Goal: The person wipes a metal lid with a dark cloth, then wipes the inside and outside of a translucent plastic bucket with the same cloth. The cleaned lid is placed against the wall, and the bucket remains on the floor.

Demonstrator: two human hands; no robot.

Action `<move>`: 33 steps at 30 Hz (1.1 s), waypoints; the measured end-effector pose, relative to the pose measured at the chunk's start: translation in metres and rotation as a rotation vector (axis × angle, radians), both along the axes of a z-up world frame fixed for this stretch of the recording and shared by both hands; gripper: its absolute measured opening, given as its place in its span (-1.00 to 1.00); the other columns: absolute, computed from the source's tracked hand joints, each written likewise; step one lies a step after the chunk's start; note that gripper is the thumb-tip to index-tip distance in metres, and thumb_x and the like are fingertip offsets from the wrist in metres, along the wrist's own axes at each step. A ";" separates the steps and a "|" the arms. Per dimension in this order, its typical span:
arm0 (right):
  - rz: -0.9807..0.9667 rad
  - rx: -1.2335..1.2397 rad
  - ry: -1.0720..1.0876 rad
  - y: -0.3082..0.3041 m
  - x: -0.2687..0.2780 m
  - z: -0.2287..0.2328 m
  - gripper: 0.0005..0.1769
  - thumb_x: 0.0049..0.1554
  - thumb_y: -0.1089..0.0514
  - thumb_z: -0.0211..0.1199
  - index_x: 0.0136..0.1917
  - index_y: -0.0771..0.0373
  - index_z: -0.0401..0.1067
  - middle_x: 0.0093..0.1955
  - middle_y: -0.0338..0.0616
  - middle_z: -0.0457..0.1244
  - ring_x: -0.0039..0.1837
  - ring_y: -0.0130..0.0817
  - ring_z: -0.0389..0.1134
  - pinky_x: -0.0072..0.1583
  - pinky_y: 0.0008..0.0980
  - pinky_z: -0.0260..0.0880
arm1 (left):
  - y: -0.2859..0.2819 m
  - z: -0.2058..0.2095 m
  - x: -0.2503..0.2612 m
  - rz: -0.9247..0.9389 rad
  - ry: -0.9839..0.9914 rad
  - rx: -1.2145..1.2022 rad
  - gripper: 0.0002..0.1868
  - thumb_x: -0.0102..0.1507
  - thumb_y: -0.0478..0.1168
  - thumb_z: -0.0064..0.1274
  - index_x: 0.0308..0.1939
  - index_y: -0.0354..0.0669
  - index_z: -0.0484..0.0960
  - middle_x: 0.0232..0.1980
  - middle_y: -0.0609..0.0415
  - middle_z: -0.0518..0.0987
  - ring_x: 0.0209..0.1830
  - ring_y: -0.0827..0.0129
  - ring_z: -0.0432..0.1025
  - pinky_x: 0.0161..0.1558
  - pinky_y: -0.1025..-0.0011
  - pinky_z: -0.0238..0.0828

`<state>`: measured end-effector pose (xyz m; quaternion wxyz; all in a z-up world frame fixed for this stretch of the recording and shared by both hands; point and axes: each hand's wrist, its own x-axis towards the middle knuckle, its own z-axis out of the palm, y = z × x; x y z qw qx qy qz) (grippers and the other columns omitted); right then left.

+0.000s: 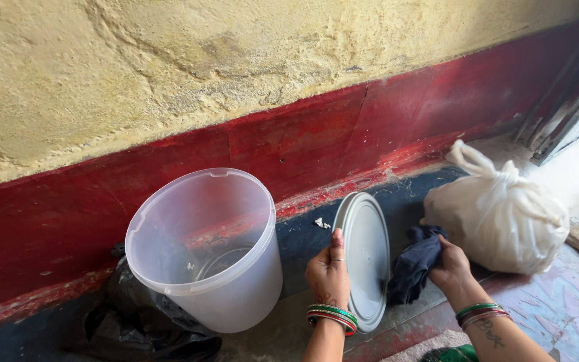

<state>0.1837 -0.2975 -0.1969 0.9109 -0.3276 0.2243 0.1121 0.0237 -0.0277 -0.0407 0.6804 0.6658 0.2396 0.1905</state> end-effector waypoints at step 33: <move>0.098 -0.982 -0.094 0.176 -0.161 0.059 -0.31 0.33 -0.16 -0.13 0.63 0.12 0.04 0.66 -0.07 0.03 0.64 -0.23 0.00 0.53 -0.37 -0.08 | 0.007 -0.011 -0.004 -0.065 0.071 0.241 -0.26 0.29 0.36 -0.13 -0.48 -0.29 0.65 -0.57 -0.18 0.54 -0.55 0.06 0.47 -0.35 0.14 0.35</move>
